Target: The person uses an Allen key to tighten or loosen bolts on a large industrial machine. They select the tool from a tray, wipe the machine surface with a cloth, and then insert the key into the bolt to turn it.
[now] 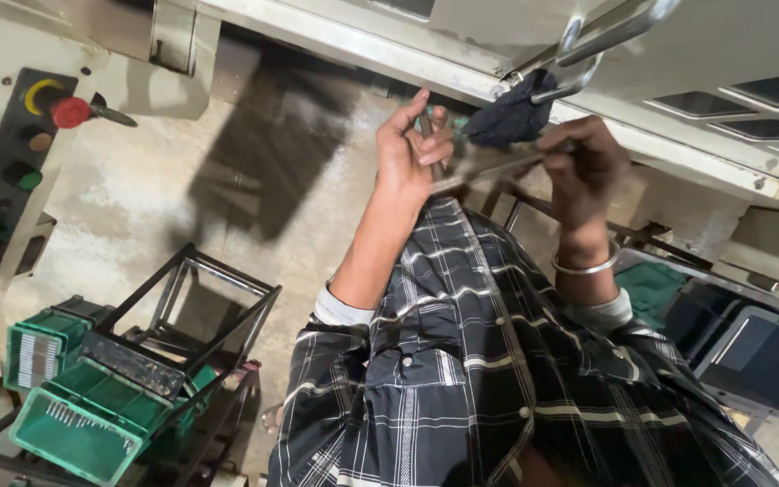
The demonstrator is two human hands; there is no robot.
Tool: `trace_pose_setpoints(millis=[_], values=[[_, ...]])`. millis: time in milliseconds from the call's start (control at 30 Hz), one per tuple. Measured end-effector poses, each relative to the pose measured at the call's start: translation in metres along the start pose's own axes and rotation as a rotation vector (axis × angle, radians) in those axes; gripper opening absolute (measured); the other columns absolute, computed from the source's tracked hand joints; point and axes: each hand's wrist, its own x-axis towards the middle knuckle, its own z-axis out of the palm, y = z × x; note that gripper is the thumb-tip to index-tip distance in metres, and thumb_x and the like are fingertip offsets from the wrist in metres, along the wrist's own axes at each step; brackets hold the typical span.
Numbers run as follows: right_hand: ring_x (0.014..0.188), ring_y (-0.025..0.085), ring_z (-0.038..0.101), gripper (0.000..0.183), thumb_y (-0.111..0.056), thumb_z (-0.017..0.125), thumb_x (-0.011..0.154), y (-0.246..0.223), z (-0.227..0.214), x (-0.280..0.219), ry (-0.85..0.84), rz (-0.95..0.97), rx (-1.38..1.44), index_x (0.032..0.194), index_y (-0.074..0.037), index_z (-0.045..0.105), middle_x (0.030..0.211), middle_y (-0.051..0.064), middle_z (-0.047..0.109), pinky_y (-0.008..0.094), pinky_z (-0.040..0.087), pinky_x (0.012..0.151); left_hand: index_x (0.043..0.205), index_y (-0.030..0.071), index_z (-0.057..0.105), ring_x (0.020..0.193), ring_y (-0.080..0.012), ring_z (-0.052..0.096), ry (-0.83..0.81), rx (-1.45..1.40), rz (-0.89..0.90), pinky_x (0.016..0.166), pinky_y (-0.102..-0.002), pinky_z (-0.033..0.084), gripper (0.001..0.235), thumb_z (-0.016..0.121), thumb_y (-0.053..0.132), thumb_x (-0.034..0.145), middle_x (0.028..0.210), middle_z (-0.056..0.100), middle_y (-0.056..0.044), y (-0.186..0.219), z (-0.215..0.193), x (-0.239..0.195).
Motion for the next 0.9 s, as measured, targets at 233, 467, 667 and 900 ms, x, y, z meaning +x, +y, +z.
trace_pose_setpoints(millis=[233, 467, 667, 900], values=[[0.08, 0.019, 0.063, 0.034, -0.023, 0.078, 0.104, -0.002, -0.004, -0.007, 0.039, 0.024, -0.02, 0.107, 0.006, 0.06, 0.092, 0.013, 0.065, 0.032, 0.052, 0.073, 0.117, 0.012, 0.049, 0.05, -0.0139, 0.043, 0.069, -0.038, -0.009, 0.038, -0.025, 0.029, 0.023, 0.057, 0.014, 0.095, 0.084, 0.061, -0.011, 0.003, -0.017, 0.004], [0.073, 0.015, 0.067, 0.031, -0.02, 0.081, 0.097, -0.005, -0.006, -0.003, -0.034, 0.097, 0.255, 0.1, 0.0, 0.058, 0.088, 0.006, 0.067, 0.029, 0.055, 0.069, 0.118, 0.012, 0.05, 0.051, -0.0138, 0.044, 0.045, -0.045, -0.009, 0.039, -0.025, 0.031, 0.024, 0.058, 0.013, 0.096, 0.086, 0.061, -0.012, 0.003, -0.011, -0.002], [0.082, 0.009, 0.059, 0.03, -0.022, 0.078, 0.105, 0.014, -0.003, -0.013, -0.018, 0.072, -0.256, 0.111, 0.003, 0.063, 0.096, 0.005, 0.066, 0.021, 0.046, 0.075, 0.119, 0.014, 0.051, 0.049, -0.0149, 0.044, 0.062, -0.034, 0.007, 0.038, -0.026, 0.031, 0.026, 0.059, 0.013, 0.094, 0.084, 0.063, -0.012, 0.003, -0.016, -0.002], [0.085, 0.012, 0.06, 0.029, -0.018, 0.082, 0.105, 0.01, -0.004, -0.022, -0.015, 0.05, -0.109, 0.104, 0.003, 0.063, 0.097, 0.007, 0.066, 0.024, 0.048, 0.078, 0.119, 0.014, 0.051, 0.05, -0.0149, 0.044, 0.026, -0.058, -0.016, 0.039, -0.025, 0.031, 0.025, 0.059, 0.014, 0.096, 0.085, 0.063, -0.011, 0.006, -0.02, -0.003]])
